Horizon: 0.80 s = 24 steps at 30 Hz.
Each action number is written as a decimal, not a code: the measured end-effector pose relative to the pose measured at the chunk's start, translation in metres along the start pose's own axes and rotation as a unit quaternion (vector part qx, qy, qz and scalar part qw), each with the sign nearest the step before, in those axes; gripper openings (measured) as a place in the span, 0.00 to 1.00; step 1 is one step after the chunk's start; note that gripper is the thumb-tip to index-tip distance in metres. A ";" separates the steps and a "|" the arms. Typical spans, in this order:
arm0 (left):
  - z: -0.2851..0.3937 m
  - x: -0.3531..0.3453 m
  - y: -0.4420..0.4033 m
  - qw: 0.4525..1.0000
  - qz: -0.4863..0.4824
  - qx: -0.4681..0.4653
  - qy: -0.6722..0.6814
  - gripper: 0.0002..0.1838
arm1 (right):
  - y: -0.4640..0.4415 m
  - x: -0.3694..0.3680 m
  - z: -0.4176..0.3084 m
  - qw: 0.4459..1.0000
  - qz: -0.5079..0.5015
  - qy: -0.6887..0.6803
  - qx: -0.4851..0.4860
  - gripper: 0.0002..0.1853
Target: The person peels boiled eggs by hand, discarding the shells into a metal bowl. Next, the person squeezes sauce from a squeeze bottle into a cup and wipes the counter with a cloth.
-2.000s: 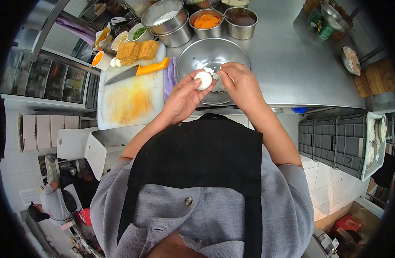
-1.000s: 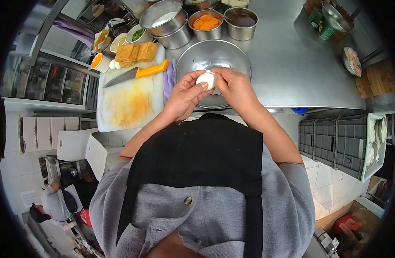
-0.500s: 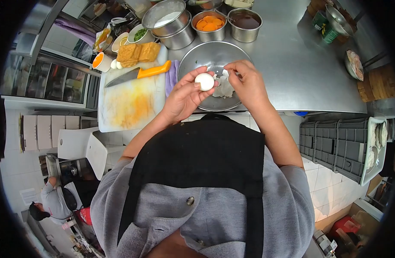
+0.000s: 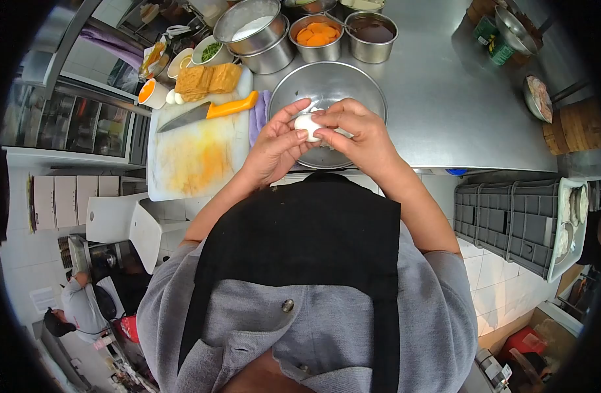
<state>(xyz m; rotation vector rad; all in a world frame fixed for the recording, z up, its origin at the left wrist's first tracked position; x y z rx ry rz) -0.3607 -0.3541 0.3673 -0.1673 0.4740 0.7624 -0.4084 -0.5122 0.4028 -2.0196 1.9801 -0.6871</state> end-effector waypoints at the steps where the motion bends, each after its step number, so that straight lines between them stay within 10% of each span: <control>1: 0.001 -0.001 0.001 1.000 -0.008 0.006 0.019 0.28 | 0.000 0.000 0.002 1.000 0.000 0.000 0.000 0.11; 16: 0.001 -0.005 0.004 0.995 -0.093 0.019 0.042 0.35 | 0.002 0.017 0.014 0.984 0.082 0.131 -0.090 0.04; 24: 0.007 -0.011 0.004 0.996 -0.051 -0.010 -0.066 0.40 | 0.003 0.002 -0.021 0.997 -0.003 0.068 0.040 0.09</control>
Point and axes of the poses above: each hand's wrist, its own y-axis away from the middle knuckle, its own x-axis out of the back of the hand, z = x × y, the point moved 4 cm from there along -y, towards the middle knuckle, and after that the axes turned 11 degrees about -y, right-handed, at the moved point
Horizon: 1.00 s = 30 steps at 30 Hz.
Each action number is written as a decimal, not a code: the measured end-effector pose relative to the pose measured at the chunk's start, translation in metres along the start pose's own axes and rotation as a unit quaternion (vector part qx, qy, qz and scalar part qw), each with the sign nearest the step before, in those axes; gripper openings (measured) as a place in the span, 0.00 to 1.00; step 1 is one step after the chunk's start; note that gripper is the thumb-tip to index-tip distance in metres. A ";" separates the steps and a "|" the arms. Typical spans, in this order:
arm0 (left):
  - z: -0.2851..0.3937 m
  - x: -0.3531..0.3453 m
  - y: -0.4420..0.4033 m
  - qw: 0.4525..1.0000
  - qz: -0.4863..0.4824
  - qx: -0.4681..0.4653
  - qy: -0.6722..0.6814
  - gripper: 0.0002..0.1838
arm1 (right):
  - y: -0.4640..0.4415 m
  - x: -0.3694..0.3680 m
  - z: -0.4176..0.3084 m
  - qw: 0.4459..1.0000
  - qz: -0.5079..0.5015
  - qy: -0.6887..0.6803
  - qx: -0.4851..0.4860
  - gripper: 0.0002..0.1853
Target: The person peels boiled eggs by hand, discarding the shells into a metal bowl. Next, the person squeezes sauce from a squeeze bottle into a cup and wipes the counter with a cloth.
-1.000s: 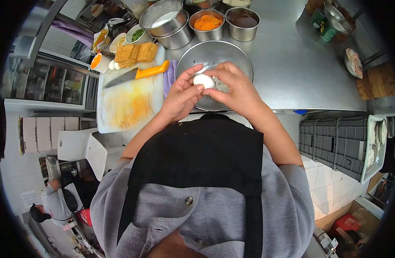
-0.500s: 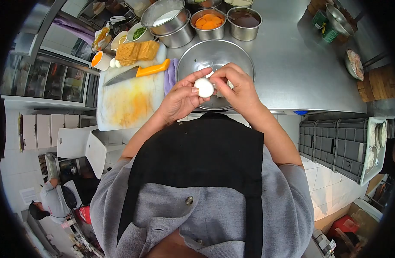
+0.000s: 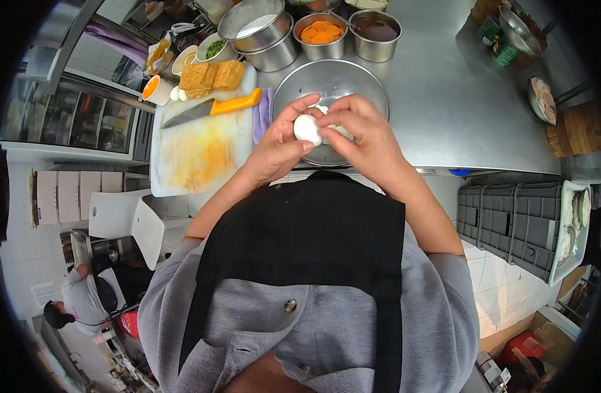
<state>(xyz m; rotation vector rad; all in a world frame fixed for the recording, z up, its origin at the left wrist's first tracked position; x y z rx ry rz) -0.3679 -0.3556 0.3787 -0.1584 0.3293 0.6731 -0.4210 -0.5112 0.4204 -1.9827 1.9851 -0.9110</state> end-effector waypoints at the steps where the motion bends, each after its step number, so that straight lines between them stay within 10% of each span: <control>1: 0.001 -0.001 0.000 1.000 -0.003 -0.004 -0.012 0.40 | 0.000 -0.002 -0.001 1.000 0.000 0.000 0.001 0.09; 19: 0.006 -0.003 0.006 0.986 0.046 -0.050 -0.152 0.38 | 0.005 -0.005 -0.001 0.994 0.051 -0.051 -0.077 0.06; 30: 0.008 -0.005 0.007 0.976 0.047 -0.049 -0.205 0.39 | 0.001 -0.014 -0.008 0.996 -0.016 0.074 0.050 0.06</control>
Point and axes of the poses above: each hand's wrist, its own y-axis away from the middle knuckle, its own x-axis out of the back of the hand, z = x × y, the point moved 4 cm from there along -y, towards the middle knuckle, and after that the axes turned 11 degrees about -y, right-handed, at the moved point
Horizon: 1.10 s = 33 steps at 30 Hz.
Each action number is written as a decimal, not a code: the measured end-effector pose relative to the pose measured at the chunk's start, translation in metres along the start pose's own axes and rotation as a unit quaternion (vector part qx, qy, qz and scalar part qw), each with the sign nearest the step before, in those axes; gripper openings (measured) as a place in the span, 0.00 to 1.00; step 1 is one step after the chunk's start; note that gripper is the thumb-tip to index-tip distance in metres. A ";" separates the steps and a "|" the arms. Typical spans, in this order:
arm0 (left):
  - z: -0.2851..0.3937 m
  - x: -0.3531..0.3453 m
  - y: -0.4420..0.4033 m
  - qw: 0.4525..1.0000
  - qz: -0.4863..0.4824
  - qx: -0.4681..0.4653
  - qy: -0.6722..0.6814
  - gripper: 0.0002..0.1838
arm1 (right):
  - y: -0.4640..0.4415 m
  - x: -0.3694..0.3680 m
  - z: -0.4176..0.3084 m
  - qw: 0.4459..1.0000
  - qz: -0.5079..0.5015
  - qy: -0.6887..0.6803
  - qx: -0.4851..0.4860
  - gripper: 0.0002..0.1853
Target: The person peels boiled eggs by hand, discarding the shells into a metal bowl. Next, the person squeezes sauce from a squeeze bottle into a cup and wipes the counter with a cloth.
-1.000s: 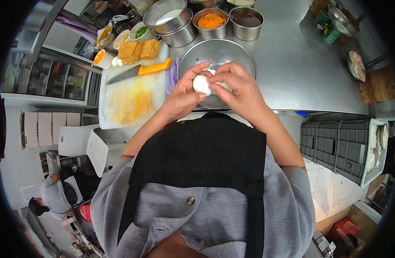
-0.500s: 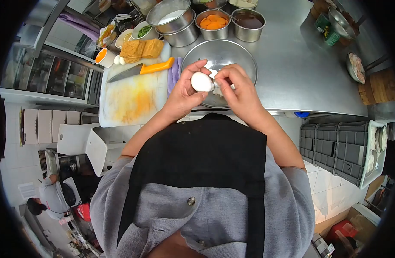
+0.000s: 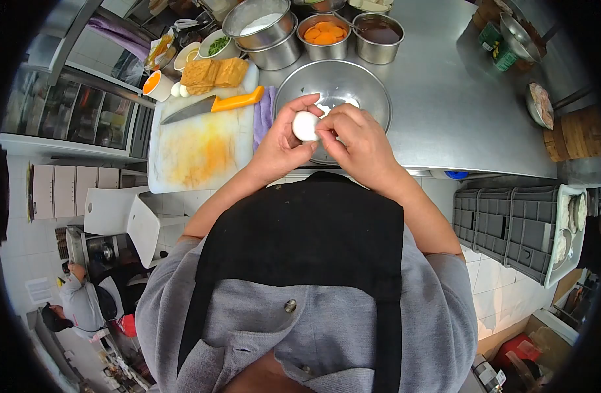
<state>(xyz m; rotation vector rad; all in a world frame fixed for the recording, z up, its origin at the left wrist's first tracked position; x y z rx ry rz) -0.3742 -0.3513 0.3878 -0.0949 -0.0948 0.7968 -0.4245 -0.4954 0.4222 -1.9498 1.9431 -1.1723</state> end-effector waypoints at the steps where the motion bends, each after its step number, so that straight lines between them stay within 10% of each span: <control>1: 0.000 0.000 0.000 1.000 0.001 -0.003 -0.005 0.39 | 0.000 -0.001 0.001 1.000 0.000 0.000 0.000 0.06; 8: -0.007 0.005 -0.004 0.999 0.039 0.022 -0.008 0.36 | -0.001 0.009 0.006 0.996 0.058 -0.068 -0.019 0.06; 20: -0.030 0.005 -0.009 0.878 -0.037 0.120 0.462 0.25 | 0.004 0.013 0.027 0.965 0.006 -0.014 -0.260 0.04; 22: -0.027 0.001 -0.011 0.832 -0.062 0.130 0.536 0.29 | 0.002 0.017 0.020 0.991 0.065 0.008 -0.120 0.05; 33: -0.014 -0.014 -0.005 0.888 -0.037 0.146 0.434 0.21 | -0.006 -0.004 -0.002 0.994 0.047 0.097 -0.007 0.11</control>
Point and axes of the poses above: each hand's wrist, its own y-axis away from the middle knuckle, its own x-axis out of the back of the hand, z = x × y, the point moved 4 cm from there along -y, towards the middle knuckle, and after that the axes turned 11 degrees about -y, right-handed, at the moved point
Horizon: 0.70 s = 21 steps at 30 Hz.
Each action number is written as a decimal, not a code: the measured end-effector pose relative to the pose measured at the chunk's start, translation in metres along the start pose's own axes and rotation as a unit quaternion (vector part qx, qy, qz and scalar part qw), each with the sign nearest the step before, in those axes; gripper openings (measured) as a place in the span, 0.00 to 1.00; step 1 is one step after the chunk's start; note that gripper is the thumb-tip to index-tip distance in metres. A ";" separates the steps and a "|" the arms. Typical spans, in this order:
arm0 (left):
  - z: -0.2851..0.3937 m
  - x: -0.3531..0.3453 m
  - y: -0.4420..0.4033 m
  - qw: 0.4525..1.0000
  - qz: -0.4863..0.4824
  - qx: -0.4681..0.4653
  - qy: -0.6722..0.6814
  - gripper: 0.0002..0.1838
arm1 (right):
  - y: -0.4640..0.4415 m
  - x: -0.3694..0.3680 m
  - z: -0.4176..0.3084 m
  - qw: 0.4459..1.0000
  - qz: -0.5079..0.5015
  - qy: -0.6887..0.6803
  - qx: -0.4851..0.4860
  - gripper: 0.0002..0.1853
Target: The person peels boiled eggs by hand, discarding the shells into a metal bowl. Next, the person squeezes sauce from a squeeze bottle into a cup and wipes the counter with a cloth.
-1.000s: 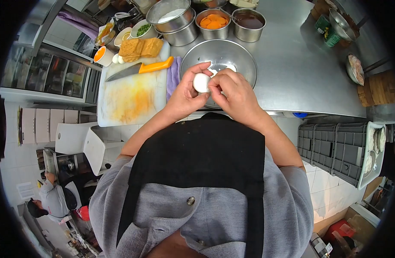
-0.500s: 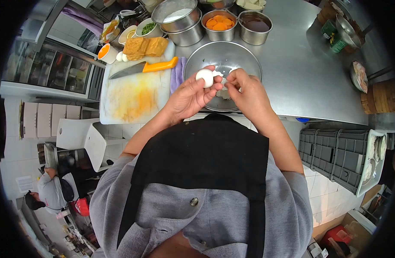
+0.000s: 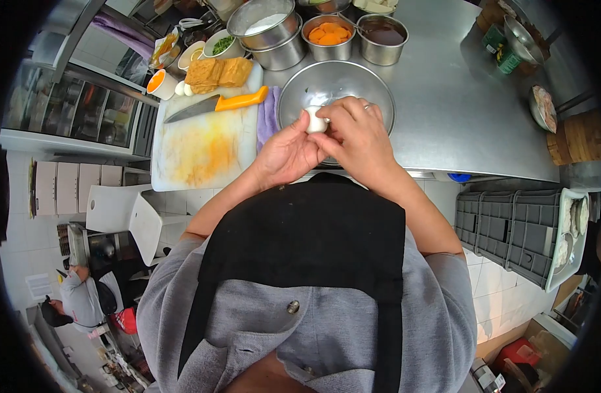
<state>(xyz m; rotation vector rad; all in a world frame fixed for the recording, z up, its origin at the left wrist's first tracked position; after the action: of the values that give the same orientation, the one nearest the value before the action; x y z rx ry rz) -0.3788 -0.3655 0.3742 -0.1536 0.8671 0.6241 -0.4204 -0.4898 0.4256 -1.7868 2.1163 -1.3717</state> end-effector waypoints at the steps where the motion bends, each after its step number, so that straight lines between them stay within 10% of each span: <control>1: -0.001 0.000 0.000 1.000 -0.014 -0.007 -0.027 0.21 | 0.001 -0.001 0.004 0.999 -0.024 -0.020 -0.015 0.11; 8: -0.006 0.012 0.006 0.998 -0.046 0.024 -0.044 0.19 | 0.009 0.000 0.026 0.973 0.027 -0.199 -0.117 0.07; 15: 0.000 0.006 0.010 0.994 -0.047 0.074 0.062 0.34 | 0.013 0.011 0.045 0.975 -0.014 -0.081 -0.205 0.04; 18: -0.002 0.010 0.009 0.988 -0.070 0.091 0.108 0.36 | 0.017 0.006 0.038 0.990 -0.063 0.127 0.021 0.04; 21: -0.001 0.011 0.008 0.986 -0.066 0.094 0.122 0.33 | 0.016 0.006 0.039 0.974 -0.094 -0.045 -0.202 0.05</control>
<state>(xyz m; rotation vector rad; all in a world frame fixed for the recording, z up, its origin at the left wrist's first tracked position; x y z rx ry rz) -0.3791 -0.3542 0.3661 -0.1173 1.1387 0.4021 -0.4135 -0.5178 0.3945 -2.1955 2.3586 -0.9094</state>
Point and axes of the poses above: each hand's wrist, its own y-axis away from the middle knuckle, its own x-axis out of the back of the hand, z = x × y, the point moved 4 cm from there along -y, towards the middle knuckle, and after that the axes turned 11 degrees about -y, right-handed, at the moved point
